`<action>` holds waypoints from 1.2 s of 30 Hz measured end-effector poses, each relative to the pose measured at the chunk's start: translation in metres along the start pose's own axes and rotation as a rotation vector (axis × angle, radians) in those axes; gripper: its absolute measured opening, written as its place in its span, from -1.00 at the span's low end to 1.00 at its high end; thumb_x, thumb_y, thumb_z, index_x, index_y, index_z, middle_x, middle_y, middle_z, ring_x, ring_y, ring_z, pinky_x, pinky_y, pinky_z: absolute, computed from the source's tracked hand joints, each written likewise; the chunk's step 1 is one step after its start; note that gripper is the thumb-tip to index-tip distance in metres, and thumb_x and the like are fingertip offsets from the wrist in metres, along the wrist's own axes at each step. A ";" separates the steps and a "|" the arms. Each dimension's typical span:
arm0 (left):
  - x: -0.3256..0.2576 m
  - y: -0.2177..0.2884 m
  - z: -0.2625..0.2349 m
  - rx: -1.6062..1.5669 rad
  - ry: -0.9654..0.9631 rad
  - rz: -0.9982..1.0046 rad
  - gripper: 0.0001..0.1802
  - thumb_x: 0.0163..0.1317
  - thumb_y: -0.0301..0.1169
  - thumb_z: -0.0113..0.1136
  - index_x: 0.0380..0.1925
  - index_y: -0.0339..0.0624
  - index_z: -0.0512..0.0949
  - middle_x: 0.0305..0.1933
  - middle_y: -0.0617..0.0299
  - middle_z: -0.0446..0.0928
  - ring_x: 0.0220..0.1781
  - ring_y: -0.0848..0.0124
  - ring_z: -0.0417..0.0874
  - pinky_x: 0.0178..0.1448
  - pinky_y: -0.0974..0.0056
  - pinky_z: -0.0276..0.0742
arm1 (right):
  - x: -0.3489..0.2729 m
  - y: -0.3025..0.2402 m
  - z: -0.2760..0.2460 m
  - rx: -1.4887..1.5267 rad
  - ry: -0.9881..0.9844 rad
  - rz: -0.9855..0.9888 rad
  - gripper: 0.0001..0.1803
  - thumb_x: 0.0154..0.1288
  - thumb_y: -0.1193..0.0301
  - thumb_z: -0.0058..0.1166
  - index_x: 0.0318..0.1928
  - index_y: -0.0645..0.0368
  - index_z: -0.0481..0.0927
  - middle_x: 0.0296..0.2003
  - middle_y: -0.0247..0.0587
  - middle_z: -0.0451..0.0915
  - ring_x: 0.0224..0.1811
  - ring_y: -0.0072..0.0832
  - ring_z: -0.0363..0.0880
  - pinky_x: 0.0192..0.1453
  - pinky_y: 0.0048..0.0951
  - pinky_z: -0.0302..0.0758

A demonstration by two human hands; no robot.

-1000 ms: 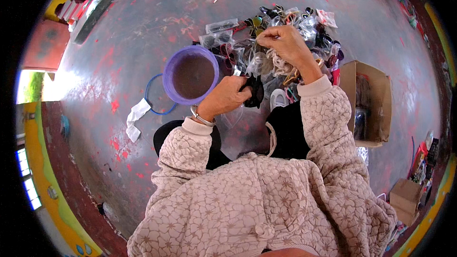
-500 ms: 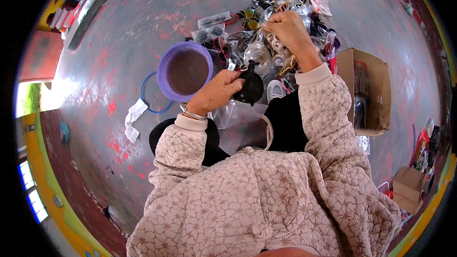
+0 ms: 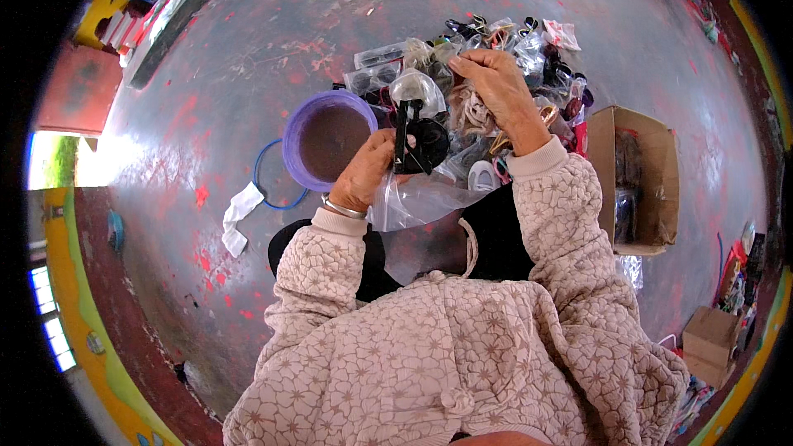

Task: The person places individual pairs of sunglasses into plastic bags and then puts the bagged sunglasses into a cardboard box.

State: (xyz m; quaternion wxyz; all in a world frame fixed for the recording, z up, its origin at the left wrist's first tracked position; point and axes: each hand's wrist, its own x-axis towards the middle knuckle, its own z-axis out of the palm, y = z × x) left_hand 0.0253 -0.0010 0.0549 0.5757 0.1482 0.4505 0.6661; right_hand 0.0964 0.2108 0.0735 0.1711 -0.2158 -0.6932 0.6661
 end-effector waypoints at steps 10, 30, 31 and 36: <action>0.004 -0.015 0.015 0.329 0.296 0.015 -0.62 0.13 -0.27 0.08 -0.16 -0.34 0.37 -0.36 0.23 0.45 -0.49 0.48 0.47 -0.50 0.49 0.36 | 0.012 0.002 0.002 -0.502 0.249 -0.303 -0.76 -0.11 0.37 0.08 -0.64 0.35 0.48 -0.76 0.02 0.37 -0.71 -0.32 0.36 -0.51 -0.36 0.29; 0.014 -0.014 0.004 -0.379 -0.055 0.050 -0.72 0.27 -0.25 -0.13 -0.49 -0.22 0.36 -0.71 0.23 0.32 -0.72 0.50 0.27 -0.64 0.45 0.17 | -0.010 -0.003 0.027 -0.323 -0.149 -0.261 -0.67 0.08 0.25 0.11 -0.56 0.32 0.56 -0.73 -0.11 0.44 -0.70 -0.35 0.37 -0.55 -0.41 0.28; 0.014 -0.013 0.007 -0.526 -0.172 0.058 -0.72 0.27 -0.25 -0.15 -0.51 -0.21 0.34 -0.73 0.25 0.29 -0.73 0.50 0.25 -0.65 0.45 0.16 | -0.011 -0.005 0.026 -0.412 -0.147 -0.340 -0.69 0.10 0.28 0.09 -0.55 0.31 0.54 -0.71 -0.10 0.45 -0.68 -0.31 0.40 -0.54 -0.39 0.29; 0.008 -0.010 0.020 -0.946 -0.496 0.071 -0.72 0.28 -0.28 -0.19 -0.60 -0.12 0.22 -0.80 0.31 0.18 -0.77 0.53 0.14 -0.71 0.43 0.09 | -0.010 -0.004 0.016 -0.701 -0.024 -0.687 -0.81 0.15 0.38 -0.03 -0.48 0.27 0.45 -0.56 -0.08 0.46 -0.56 -0.13 0.44 -0.49 -0.29 0.34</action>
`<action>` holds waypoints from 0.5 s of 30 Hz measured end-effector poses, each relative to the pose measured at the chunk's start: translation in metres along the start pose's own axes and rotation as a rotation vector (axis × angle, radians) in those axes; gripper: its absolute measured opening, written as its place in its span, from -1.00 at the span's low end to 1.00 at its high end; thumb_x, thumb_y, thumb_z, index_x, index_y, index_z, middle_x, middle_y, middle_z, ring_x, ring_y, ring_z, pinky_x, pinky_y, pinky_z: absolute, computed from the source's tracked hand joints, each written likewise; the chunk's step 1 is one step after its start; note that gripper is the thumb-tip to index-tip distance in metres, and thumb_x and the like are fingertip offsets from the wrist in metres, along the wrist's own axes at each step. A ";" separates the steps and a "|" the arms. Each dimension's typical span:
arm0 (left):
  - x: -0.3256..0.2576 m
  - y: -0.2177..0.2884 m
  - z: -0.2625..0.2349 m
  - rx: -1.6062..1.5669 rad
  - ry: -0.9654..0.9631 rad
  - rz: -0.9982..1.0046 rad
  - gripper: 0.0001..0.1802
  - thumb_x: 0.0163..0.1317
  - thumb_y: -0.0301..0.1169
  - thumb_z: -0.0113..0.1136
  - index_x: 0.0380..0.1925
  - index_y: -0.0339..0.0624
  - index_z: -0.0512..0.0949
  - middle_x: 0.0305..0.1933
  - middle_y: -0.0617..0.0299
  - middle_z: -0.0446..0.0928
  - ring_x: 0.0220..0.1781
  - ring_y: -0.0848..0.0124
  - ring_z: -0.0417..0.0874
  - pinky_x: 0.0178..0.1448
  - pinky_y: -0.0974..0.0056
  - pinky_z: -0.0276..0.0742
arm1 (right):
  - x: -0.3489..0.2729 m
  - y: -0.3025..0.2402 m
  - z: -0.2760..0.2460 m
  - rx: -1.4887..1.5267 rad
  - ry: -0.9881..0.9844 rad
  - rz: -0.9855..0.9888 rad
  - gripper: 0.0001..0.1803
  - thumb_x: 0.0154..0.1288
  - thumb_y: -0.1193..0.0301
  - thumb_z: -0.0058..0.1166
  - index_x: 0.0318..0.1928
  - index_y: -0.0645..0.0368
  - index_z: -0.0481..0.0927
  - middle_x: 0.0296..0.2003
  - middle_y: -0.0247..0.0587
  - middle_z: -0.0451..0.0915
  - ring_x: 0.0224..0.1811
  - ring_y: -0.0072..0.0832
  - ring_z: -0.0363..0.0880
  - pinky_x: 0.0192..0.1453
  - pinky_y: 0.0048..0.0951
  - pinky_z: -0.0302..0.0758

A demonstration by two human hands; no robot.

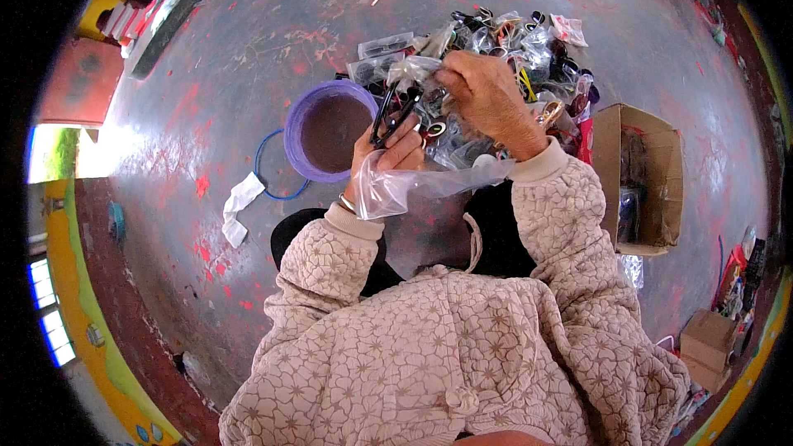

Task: The person places individual pairs of sunglasses into plastic bags and then puts the bagged sunglasses into a cardboard box.

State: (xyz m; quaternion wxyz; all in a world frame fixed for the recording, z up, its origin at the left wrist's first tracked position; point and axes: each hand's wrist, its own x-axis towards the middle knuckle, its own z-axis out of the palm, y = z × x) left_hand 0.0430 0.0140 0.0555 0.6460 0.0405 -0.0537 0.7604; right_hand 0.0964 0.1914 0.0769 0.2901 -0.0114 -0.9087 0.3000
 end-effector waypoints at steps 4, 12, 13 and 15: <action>-0.005 -0.007 -0.004 -0.107 0.029 -0.017 -0.73 0.26 -0.29 -0.17 -0.60 -0.09 0.19 -0.81 0.32 0.19 -0.81 0.56 0.14 -0.73 0.44 0.06 | -0.002 -0.005 -0.008 -0.298 0.028 0.013 -0.84 0.16 0.38 -0.07 -0.46 0.21 0.46 -0.51 -0.12 0.48 -0.51 -0.11 0.48 -0.44 -0.21 0.38; -0.002 -0.017 -0.006 0.060 0.113 -0.059 -0.66 0.25 -0.20 -0.08 -0.61 -0.11 0.16 -0.84 0.34 0.16 -0.84 0.59 0.11 -0.76 0.47 0.05 | -0.001 0.007 -0.008 -0.228 0.107 0.156 -0.88 0.12 0.42 -0.07 -0.40 0.19 0.50 -0.47 -0.13 0.53 -0.46 -0.09 0.50 -0.43 -0.25 0.41; -0.002 -0.018 -0.004 0.117 0.306 -0.029 -0.67 0.24 -0.17 -0.06 -0.58 -0.12 0.19 -0.84 0.33 0.16 -0.83 0.58 0.11 -0.76 0.47 0.05 | 0.000 0.008 -0.008 -0.215 0.124 0.157 -0.88 0.12 0.43 -0.07 -0.39 0.19 0.50 -0.47 -0.12 0.53 -0.46 -0.09 0.50 -0.43 -0.25 0.41; -0.001 -0.015 -0.007 0.447 0.489 -0.018 -0.72 0.21 -0.18 -0.03 -0.43 -0.15 0.26 -0.74 0.31 0.21 -0.71 0.54 0.20 -0.62 0.45 0.13 | -0.001 0.019 -0.006 -0.209 0.096 0.205 -0.85 0.09 0.41 -0.05 -0.39 0.21 0.52 -0.42 -0.18 0.57 -0.45 -0.20 0.54 -0.40 -0.28 0.41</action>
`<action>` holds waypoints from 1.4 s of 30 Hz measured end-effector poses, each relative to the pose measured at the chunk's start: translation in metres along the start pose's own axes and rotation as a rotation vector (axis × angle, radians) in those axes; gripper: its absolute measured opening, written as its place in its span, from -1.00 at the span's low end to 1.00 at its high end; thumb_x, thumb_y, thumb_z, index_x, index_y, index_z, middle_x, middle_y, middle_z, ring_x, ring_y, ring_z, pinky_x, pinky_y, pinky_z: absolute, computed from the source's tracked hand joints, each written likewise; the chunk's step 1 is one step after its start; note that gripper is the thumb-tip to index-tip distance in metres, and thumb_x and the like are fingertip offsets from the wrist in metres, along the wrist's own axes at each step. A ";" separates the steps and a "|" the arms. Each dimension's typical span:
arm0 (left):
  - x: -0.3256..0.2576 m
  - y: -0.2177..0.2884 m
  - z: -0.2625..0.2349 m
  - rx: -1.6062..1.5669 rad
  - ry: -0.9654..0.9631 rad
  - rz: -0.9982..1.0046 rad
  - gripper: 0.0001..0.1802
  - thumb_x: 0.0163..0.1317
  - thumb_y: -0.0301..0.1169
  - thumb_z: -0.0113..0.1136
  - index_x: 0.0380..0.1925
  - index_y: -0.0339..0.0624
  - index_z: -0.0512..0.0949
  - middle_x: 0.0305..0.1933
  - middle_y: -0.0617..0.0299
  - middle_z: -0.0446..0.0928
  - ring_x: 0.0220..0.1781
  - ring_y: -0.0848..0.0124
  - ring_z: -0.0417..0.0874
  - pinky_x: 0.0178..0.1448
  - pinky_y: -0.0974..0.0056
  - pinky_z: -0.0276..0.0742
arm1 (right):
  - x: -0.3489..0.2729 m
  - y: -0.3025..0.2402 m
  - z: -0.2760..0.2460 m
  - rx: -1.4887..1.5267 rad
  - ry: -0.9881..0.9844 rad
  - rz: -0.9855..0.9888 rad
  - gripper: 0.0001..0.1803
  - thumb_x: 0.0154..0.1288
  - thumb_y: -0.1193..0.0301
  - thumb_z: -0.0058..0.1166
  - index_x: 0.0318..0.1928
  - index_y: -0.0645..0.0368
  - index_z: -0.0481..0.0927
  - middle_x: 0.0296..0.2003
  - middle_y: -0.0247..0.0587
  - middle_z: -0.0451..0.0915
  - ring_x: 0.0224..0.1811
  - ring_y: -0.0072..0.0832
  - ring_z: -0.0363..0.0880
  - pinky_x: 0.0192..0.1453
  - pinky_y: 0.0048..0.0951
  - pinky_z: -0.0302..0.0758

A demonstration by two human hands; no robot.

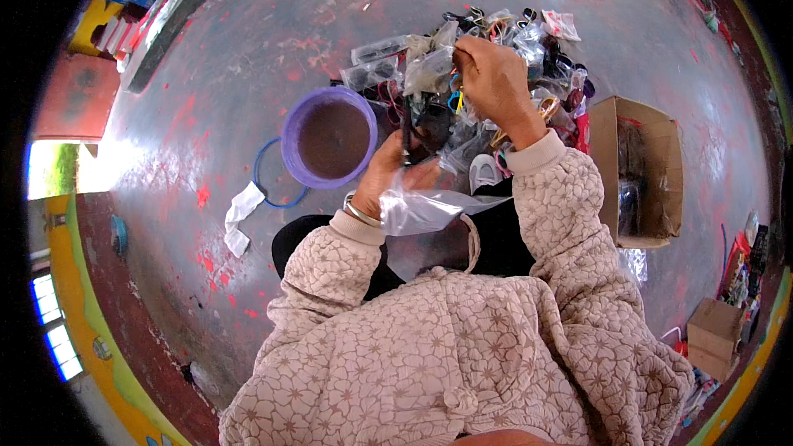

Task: The person places individual pairs of sunglasses into plastic bags and then puts the bagged sunglasses into a cardboard box.

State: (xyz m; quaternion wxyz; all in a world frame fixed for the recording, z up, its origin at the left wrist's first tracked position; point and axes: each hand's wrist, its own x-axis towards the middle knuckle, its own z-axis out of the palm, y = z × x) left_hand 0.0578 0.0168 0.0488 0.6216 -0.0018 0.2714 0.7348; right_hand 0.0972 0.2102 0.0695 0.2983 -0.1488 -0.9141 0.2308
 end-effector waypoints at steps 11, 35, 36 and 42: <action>0.000 0.005 -0.009 1.354 0.194 0.246 -0.67 0.19 -0.43 -0.14 -0.10 -0.42 0.39 -0.24 0.25 0.43 -0.20 0.53 0.40 -0.06 0.42 0.35 | 0.010 0.009 -0.037 0.977 -0.334 0.621 -0.74 0.14 0.29 0.11 -0.35 0.28 0.57 -0.51 -0.38 0.52 -0.57 -0.69 0.41 -0.49 -0.64 0.36; 0.000 0.013 -0.001 1.892 0.204 0.382 -0.76 0.03 -0.38 -0.03 -0.60 -0.41 0.42 -0.57 -0.24 0.39 -0.46 -0.15 0.44 -0.39 -0.01 0.34 | 0.009 -0.005 -0.009 0.196 -0.380 0.062 -0.86 0.03 0.45 0.14 -0.43 0.30 0.61 -0.55 -0.15 0.59 -0.53 -0.48 0.54 -0.38 -0.46 0.45; -0.001 0.014 -0.003 1.872 0.190 0.383 -0.76 0.03 -0.38 -0.03 -0.60 -0.41 0.41 -0.57 -0.24 0.38 -0.46 -0.15 0.44 -0.40 0.00 0.34 | 0.009 -0.004 -0.007 0.205 -0.339 0.038 -0.86 0.03 0.45 0.14 -0.44 0.30 0.61 -0.54 -0.14 0.59 -0.54 -0.47 0.53 -0.40 -0.46 0.44; -0.007 0.006 0.002 1.842 0.076 0.354 -0.75 0.04 -0.37 -0.03 -0.60 -0.39 0.42 -0.60 -0.21 0.39 -0.48 -0.13 0.45 -0.40 0.00 0.36 | 0.014 0.041 0.000 -0.103 0.148 0.036 -0.69 0.03 0.22 0.14 -0.57 0.25 0.54 -0.71 -0.10 0.45 -0.66 -0.19 0.41 -0.52 -0.30 0.33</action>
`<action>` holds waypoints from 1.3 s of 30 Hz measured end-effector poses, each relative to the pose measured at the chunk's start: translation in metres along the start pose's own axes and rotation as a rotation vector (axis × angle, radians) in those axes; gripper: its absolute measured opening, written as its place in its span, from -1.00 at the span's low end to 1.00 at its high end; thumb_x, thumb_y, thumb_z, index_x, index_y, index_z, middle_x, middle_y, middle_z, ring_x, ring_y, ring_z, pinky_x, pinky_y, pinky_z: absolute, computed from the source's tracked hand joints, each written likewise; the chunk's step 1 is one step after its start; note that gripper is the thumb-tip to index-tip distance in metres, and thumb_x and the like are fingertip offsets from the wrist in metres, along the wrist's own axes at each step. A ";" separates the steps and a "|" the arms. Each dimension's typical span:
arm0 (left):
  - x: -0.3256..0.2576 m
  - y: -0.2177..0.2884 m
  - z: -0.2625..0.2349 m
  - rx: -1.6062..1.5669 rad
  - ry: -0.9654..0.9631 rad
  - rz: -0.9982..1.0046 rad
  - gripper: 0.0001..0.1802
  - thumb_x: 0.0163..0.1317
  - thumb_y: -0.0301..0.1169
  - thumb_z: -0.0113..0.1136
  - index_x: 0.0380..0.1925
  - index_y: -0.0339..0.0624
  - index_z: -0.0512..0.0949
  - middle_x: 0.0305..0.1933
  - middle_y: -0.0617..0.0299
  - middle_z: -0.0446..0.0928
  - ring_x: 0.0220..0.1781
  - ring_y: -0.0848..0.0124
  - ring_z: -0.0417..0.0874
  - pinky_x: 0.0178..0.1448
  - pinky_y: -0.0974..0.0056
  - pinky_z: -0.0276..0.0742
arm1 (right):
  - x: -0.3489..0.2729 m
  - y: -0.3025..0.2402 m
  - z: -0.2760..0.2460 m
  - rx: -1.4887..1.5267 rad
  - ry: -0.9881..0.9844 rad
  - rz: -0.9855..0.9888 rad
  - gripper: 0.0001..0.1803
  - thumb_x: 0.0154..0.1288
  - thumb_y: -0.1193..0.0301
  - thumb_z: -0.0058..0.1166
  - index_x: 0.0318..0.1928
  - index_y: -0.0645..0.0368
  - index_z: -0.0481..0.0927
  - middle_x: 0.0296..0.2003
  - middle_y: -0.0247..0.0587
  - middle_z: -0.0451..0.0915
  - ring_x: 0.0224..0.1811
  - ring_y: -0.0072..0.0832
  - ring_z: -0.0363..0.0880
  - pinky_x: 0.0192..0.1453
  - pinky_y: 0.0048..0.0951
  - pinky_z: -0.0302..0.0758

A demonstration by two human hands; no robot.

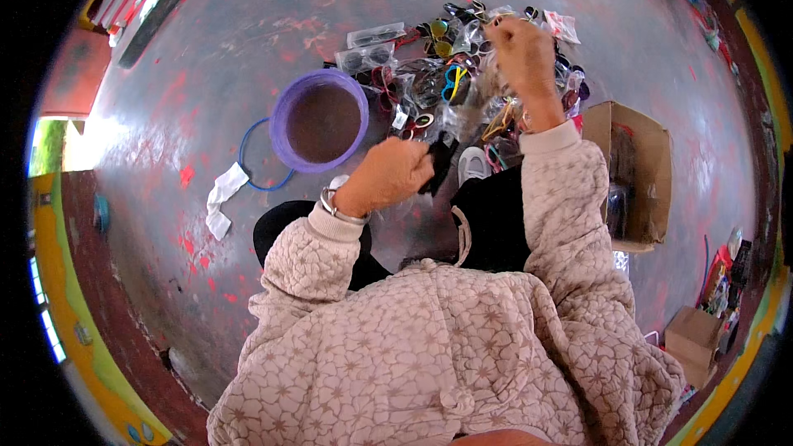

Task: The person places individual pairs of sunglasses into plastic bags and then puts the bagged sunglasses into a cardboard box.

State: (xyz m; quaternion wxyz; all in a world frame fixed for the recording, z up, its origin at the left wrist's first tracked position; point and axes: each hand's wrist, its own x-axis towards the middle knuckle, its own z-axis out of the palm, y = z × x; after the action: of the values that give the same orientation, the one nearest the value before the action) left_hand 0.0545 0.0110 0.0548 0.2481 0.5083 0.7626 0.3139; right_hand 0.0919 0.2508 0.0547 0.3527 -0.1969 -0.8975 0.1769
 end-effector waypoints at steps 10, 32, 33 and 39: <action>0.004 -0.010 -0.003 -0.034 0.063 -0.067 -0.75 0.07 -0.38 -0.06 -0.60 -0.40 0.41 -0.69 -0.10 0.36 -0.66 0.07 0.40 -0.49 0.16 0.32 | -0.007 -0.004 -0.006 0.480 -0.568 0.011 -0.77 0.05 0.32 0.14 -0.39 0.25 0.61 -0.58 -0.16 0.56 -0.55 -0.48 0.50 -0.38 -0.44 0.39; -0.003 -0.009 -0.011 -0.750 -0.021 -0.180 -0.70 0.19 -0.37 -0.16 -0.45 -0.47 0.41 -0.57 0.31 0.36 -0.51 0.58 0.28 -0.49 0.32 0.24 | 0.001 -0.002 -0.002 0.194 -0.332 0.231 -0.81 -0.05 0.36 0.11 -0.45 0.23 0.61 -0.51 -0.13 0.59 -0.43 -0.26 0.56 -0.28 -0.35 0.45; -0.003 -0.012 -0.009 -0.798 -0.033 -0.191 -0.70 0.19 -0.37 -0.15 -0.45 -0.47 0.42 -0.56 0.33 0.36 -0.51 0.59 0.27 -0.49 0.32 0.24 | -0.001 -0.004 -0.006 0.088 -0.208 0.306 -0.80 -0.04 0.33 0.12 -0.44 0.21 0.61 -0.49 -0.11 0.58 -0.41 -0.24 0.55 -0.27 -0.30 0.45; 0.004 -0.016 -0.012 -0.005 0.020 0.060 -0.76 0.09 -0.41 -0.09 -0.49 -0.44 0.43 -0.58 -0.14 0.43 -0.54 -0.01 0.47 -0.44 0.11 0.33 | -0.021 -0.050 -0.016 0.311 -0.373 -0.093 -0.78 -0.05 0.35 0.18 -0.38 0.21 0.56 -0.35 -0.14 0.54 -0.33 -0.26 0.54 -0.22 -0.36 0.43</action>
State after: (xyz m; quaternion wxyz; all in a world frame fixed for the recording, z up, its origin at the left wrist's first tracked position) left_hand 0.0347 0.0073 0.0508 0.2323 0.5271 0.7488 0.3279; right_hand 0.1057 0.2007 0.0764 0.2147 -0.0624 -0.9172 0.3298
